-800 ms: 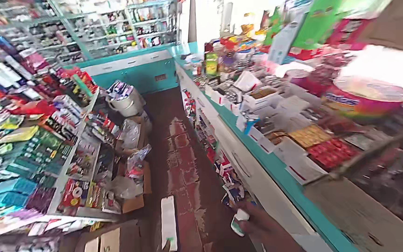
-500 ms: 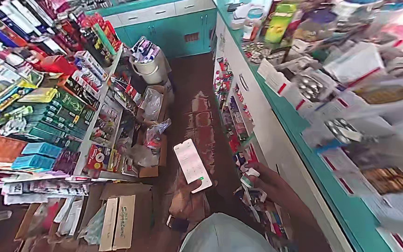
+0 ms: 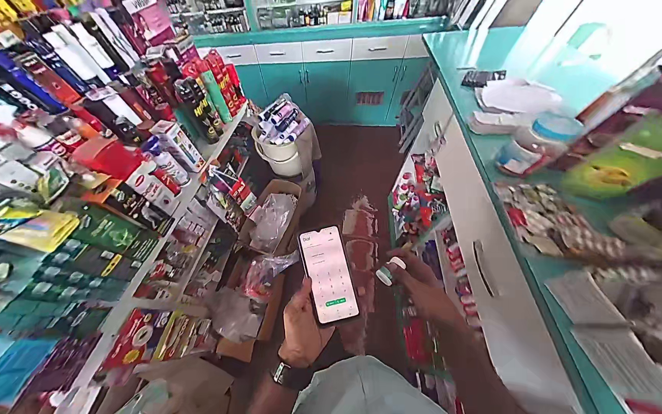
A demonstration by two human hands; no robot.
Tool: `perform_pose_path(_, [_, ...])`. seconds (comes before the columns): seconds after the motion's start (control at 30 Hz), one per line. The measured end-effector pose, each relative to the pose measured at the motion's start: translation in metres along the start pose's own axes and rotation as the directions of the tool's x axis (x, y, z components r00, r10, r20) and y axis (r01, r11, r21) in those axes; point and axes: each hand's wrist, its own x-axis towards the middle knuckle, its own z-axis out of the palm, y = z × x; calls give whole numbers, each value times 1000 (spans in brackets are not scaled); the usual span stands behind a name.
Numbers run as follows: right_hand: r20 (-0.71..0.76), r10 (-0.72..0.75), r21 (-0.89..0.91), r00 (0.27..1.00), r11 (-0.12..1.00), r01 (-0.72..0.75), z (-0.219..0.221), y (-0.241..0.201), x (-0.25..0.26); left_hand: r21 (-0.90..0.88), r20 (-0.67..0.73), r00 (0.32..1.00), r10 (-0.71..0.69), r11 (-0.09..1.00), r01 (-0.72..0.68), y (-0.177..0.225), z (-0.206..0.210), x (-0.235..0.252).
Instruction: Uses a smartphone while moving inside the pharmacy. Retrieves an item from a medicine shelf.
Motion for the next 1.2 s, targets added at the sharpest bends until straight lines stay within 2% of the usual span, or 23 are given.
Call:
perform_pose_path(0.1, [76, -182, 23, 980, 983, 180, -6, -12, 90, 38, 1, 997, -73, 997, 73, 24, -11, 99])
perform_pose_path(0.2, [-90, -101, 374, 991, 919, 128, -4, -37, 178, 36, -18, 996, -87, 995, 88, 46, -7, 204])
perform_pose_path(0.27, [-192, -80, 420, 978, 894, 156, -9, -52, 227, 43, -25, 996, -84, 995, 85, 58, -5, 273])
perform_pose_path(0.3, [-230, -148, 329, 962, 918, 220, -14, -57, 246, 46, -38, 995, -91, 995, 93, 65, -2, 305])
perform_pose_path(0.37, [-202, -406, -63, 892, 914, 401, -24, -63, 281, 51, -40, 993, -108, 993, 110, 79, 6, 369])
perform_pose_path(0.43, [-88, -604, -446, 792, 735, 510, -31, -64, 323, 50, -16, 992, -122, 991, 123, 91, 10, 430])
perform_pose_path(0.5, [10, -691, -676, 723, 528, 514, -38, -59, 374, 56, -8, 992, -129, 990, 129, 99, 11, 489])
perform_pose_path(0.57, [58, -713, -766, 699, 417, 489, -52, -49, 431, 48, 10, 993, -115, 992, 114, 103, 10, 546])
perform_pose_path(0.7, [108, -748, -785, 655, 340, 517, -92, -39, 554, -3, 77, 995, -68, 998, 68, 107, 7, 666])
perform_pose_path(0.8, [75, -802, -717, 593, 370, 591, -130, -54, 638, -31, 119, 992, -34, 999, 38, 113, 14, 749])
perform_pose_path(0.87, [6, -815, -614, 579, 454, 646, -157, -77, 696, -50, 163, 987, 5, 999, 3, 119, 19, 801])
perform_pose_path(0.97, [-65, -691, -363, 720, 689, 628, -187, -111, 790, -46, 100, 994, 52, 998, -48, 129, 23, 862])
perform_pose_path(1.0, [-65, -632, -278, 772, 755, 594, -195, -122, 825, -44, 54, 996, 67, 997, -65, 131, 27, 882])
perform_pose_path(1.07, [-9, -498, -90, 867, 864, 495, -209, -145, 892, -61, 60, 996, 70, 996, -67, 136, 26, 922])
perform_pose_path(1.13, [73, -435, 69, 898, 900, 430, -217, -163, 954, -76, 119, 990, 74, 995, -65, 142, 19, 968])
perform_pose_path(1.2, [128, -481, 87, 867, 876, 474, -222, -172, 1010, -80, 131, 988, 85, 994, -75, 152, 13, 1014])
